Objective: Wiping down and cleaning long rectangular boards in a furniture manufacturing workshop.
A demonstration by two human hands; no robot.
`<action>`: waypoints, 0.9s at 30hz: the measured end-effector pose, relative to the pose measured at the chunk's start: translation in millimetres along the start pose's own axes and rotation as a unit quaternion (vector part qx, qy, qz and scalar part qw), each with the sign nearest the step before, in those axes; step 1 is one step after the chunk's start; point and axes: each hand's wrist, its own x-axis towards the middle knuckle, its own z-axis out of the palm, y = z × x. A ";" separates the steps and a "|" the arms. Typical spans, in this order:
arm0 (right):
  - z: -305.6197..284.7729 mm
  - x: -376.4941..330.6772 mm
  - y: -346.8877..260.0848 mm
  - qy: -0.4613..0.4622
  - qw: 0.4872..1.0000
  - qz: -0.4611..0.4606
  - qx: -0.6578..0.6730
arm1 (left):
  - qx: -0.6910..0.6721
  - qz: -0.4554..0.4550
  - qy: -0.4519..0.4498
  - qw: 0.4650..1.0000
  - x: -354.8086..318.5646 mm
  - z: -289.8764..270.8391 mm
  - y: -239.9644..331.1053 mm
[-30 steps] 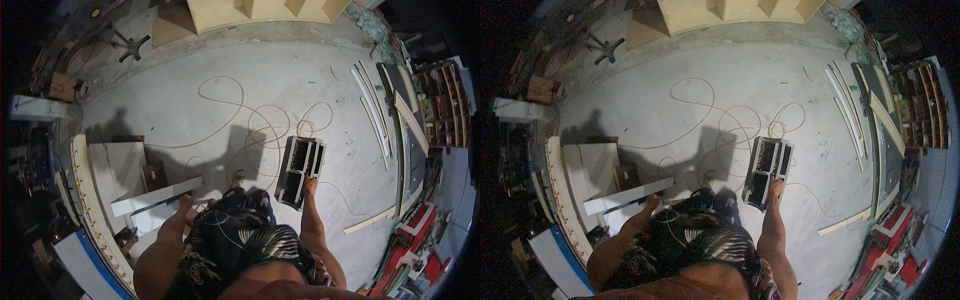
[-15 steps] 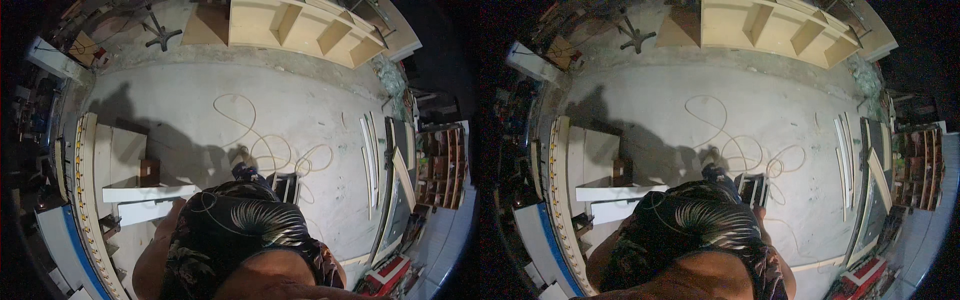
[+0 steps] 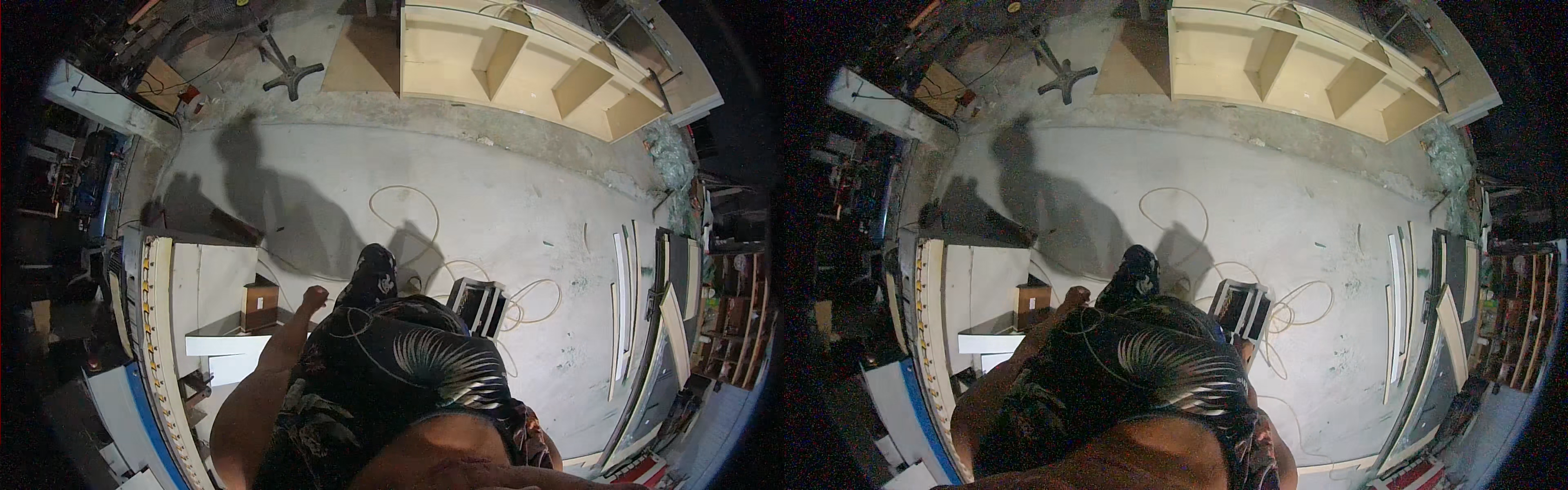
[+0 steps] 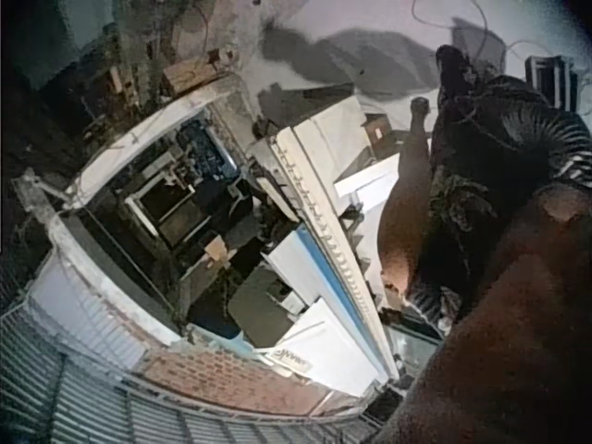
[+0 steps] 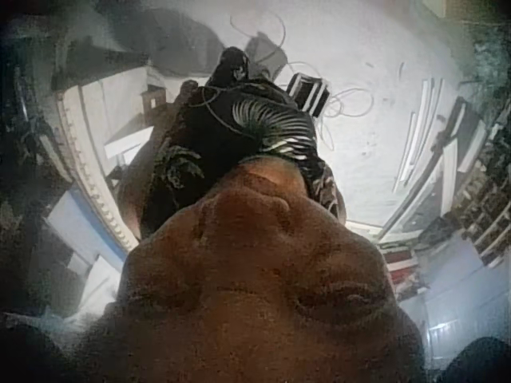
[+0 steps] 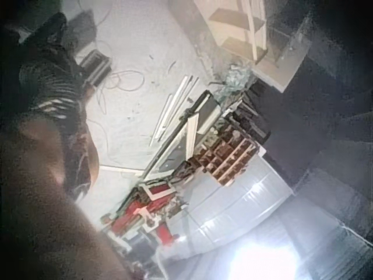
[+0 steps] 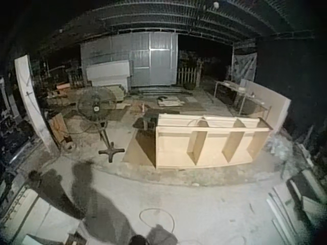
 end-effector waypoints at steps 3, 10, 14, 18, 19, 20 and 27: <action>-11.9 19.5 -17.6 0.012 1.000 0.015 0.002 | 0.169 -0.005 -0.052 0.984 32.3 24.7 -0.7; -19.9 85.9 -63.9 0.040 0.999 0.033 -0.002 | 0.337 -0.059 -0.139 0.929 116.3 13.6 -6.4; -4.2 142.2 -148.1 -0.006 0.999 -0.039 0.029 | 0.301 -0.226 -0.021 0.926 227.8 -120.9 1.8; -14.2 160.9 -152.7 0.020 0.999 0.025 0.006 | -0.277 -0.316 0.012 0.907 202.1 -131.7 -39.3; -11.5 158.3 -155.5 0.018 0.999 0.035 0.003 | -0.409 -0.338 0.029 0.847 202.9 -133.0 -38.1; -13.6 160.9 -157.2 0.021 0.999 0.043 -0.003 | -0.345 -0.341 0.070 0.872 208.6 -134.3 -28.7; -12.2 242.6 -188.6 0.032 0.999 0.036 0.019 | -0.362 -0.281 0.063 0.887 282.7 -176.4 10.2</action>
